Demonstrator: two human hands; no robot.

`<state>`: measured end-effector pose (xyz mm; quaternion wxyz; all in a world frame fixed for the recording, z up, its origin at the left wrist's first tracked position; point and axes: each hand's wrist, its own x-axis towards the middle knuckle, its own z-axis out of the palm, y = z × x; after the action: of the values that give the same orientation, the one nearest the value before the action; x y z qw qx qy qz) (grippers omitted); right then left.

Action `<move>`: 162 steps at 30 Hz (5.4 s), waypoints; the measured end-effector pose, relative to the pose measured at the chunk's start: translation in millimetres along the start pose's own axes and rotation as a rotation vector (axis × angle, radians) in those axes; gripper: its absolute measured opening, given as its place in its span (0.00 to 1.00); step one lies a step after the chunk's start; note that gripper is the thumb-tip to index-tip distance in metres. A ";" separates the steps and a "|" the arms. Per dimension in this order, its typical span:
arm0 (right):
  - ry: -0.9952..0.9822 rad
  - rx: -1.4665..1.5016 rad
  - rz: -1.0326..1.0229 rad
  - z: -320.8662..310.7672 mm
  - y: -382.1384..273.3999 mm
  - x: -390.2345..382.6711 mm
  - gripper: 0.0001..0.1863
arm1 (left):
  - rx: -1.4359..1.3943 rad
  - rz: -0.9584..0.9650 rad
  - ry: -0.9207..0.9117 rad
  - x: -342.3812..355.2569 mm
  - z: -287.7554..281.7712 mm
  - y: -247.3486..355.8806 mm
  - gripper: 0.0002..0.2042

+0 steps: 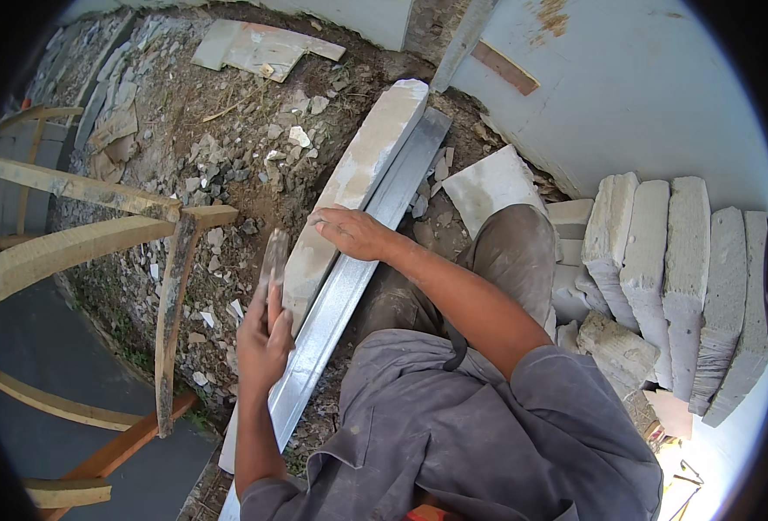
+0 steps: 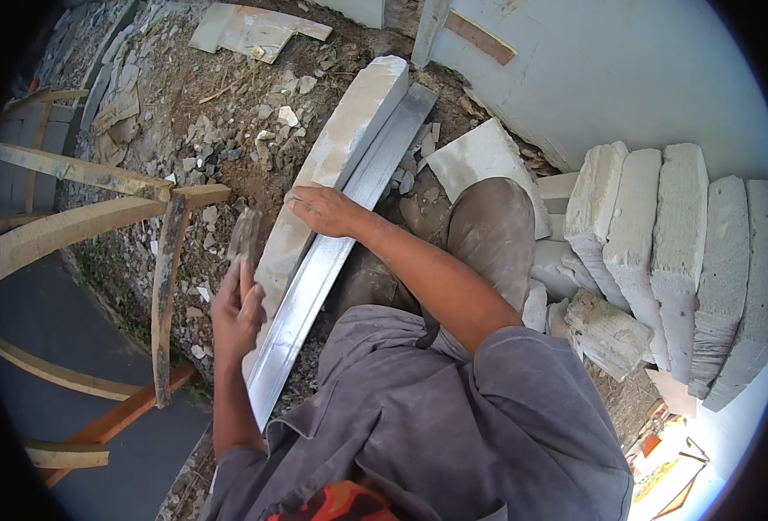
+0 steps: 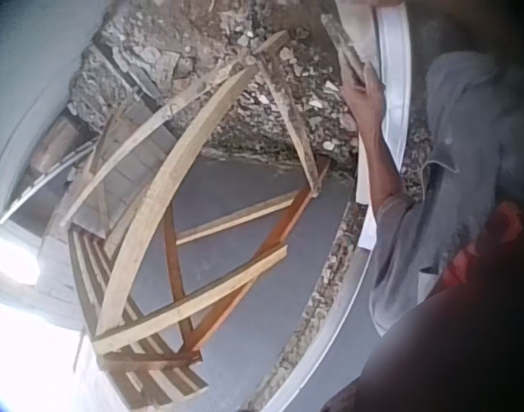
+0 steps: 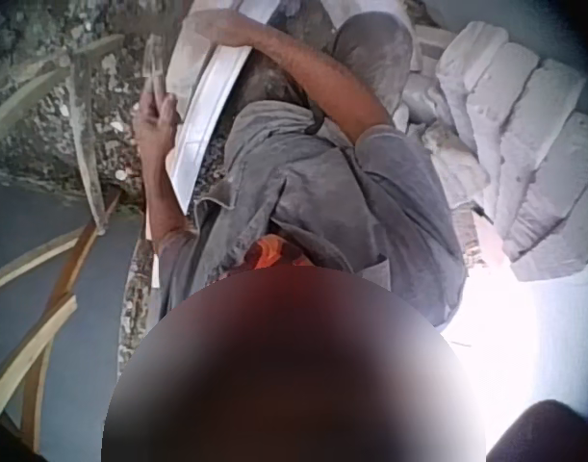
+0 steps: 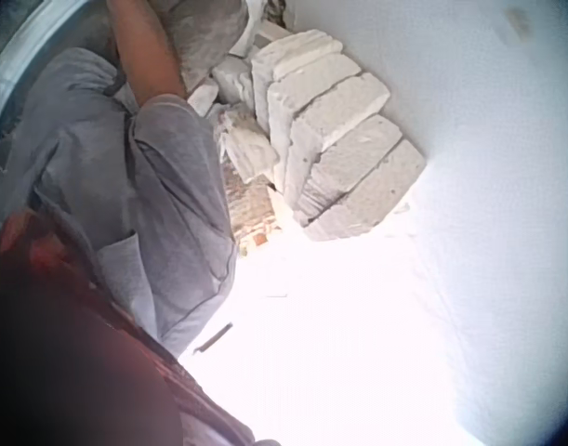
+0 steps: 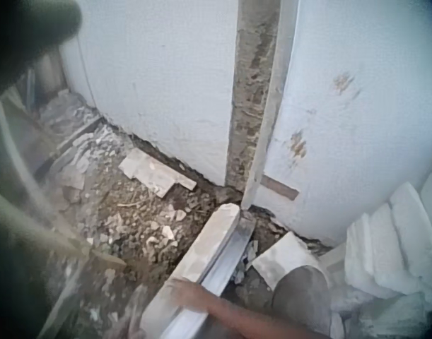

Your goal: Cutting and shaping lightweight concrete blocks using a saw and hammer on a construction site.

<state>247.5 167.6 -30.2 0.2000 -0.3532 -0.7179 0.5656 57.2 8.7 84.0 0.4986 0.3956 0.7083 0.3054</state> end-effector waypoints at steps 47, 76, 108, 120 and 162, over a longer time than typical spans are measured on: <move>0.127 -0.739 -0.173 -150.5 30.3 54.3 0.21 | 0.467 -0.080 -0.330 34.1 -33.9 -89.7 0.48; -0.278 -1.082 -0.334 -131.2 40.5 69.8 0.12 | 0.430 -0.216 -0.450 53.3 -49.1 -81.5 0.48; 0.909 0.780 0.863 -57.9 136.9 -39.9 0.11 | 0.700 0.142 0.035 125.1 82.2 -23.4 0.47; 0.852 1.035 0.831 -58.9 131.4 -30.1 0.43 | 0.710 0.133 0.042 125.0 85.2 -19.3 0.46; 0.891 1.088 0.819 -48.3 142.2 -17.9 0.31 | 0.691 0.161 0.042 129.2 79.4 -16.9 0.52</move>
<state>332.6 202.7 -150.2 0.3876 -0.6332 -0.0095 0.6699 103.6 115.0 -15.2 0.2948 0.5892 0.7464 0.0941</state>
